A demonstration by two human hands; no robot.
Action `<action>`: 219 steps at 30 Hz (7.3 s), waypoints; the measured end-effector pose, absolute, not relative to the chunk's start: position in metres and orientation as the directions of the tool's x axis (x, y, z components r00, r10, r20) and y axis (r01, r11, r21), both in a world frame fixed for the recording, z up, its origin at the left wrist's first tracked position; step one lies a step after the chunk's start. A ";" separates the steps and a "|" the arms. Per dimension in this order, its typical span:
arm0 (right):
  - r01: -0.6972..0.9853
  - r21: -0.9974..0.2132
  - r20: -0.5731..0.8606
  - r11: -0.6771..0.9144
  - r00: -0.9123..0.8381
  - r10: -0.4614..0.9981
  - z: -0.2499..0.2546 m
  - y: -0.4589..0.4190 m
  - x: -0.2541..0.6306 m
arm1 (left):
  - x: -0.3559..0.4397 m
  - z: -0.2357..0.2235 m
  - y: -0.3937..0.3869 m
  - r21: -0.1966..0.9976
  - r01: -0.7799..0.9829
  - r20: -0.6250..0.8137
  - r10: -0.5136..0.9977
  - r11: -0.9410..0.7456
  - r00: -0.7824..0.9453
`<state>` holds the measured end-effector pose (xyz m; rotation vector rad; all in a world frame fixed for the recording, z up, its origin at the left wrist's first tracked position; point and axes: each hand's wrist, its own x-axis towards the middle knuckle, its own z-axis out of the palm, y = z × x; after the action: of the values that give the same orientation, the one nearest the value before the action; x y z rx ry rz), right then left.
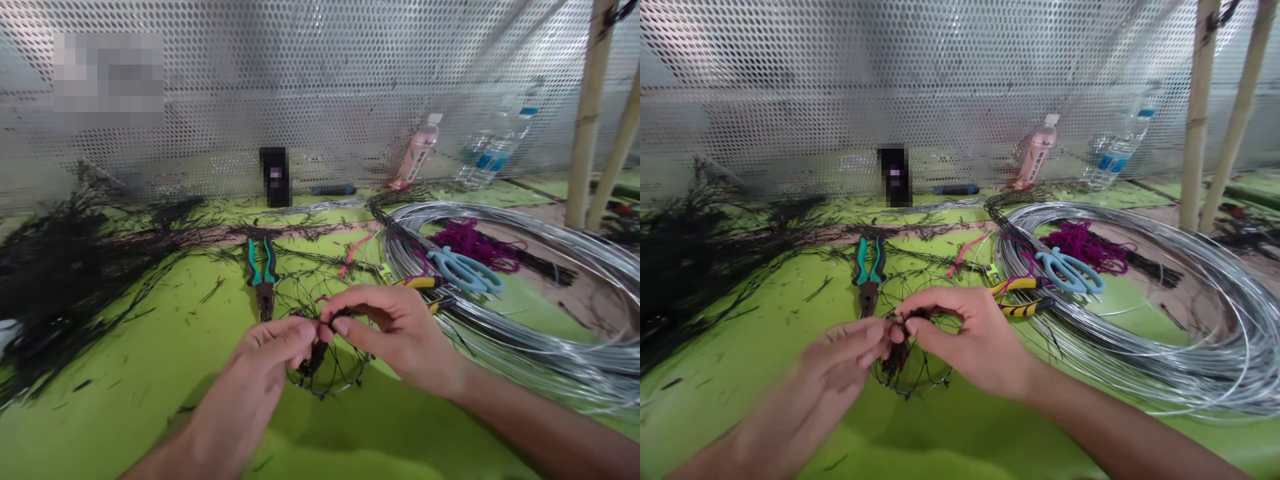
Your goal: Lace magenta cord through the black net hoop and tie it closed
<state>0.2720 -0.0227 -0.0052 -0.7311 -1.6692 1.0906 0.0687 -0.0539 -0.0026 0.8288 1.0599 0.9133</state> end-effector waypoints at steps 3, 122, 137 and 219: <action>0.013 -0.857 0.490 0.516 -0.293 0.821 -0.006 -0.020 0.274 | 0.069 -0.012 -0.054 0.888 -0.300 -0.260 0.918 0.349 0.299; 0.268 -0.766 0.451 0.584 -0.423 0.786 0.004 -0.028 0.254 | 0.085 0.006 -0.029 0.919 -0.360 -0.087 0.973 0.163 0.216; -0.029 -0.993 0.113 0.110 -0.348 0.931 0.006 -0.025 0.263 | 0.074 0.016 -0.042 0.899 0.349 0.093 0.895 -0.264 0.437; -0.489 -0.833 -0.052 -0.258 -0.395 0.917 -0.009 -0.023 0.258 | 0.073 0.024 -0.052 0.996 0.076 0.019 0.939 -0.048 0.343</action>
<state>0.2578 -0.0225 -0.0087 -0.6835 -0.9366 1.8159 0.0729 -0.0517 0.0240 1.4399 0.9883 0.9303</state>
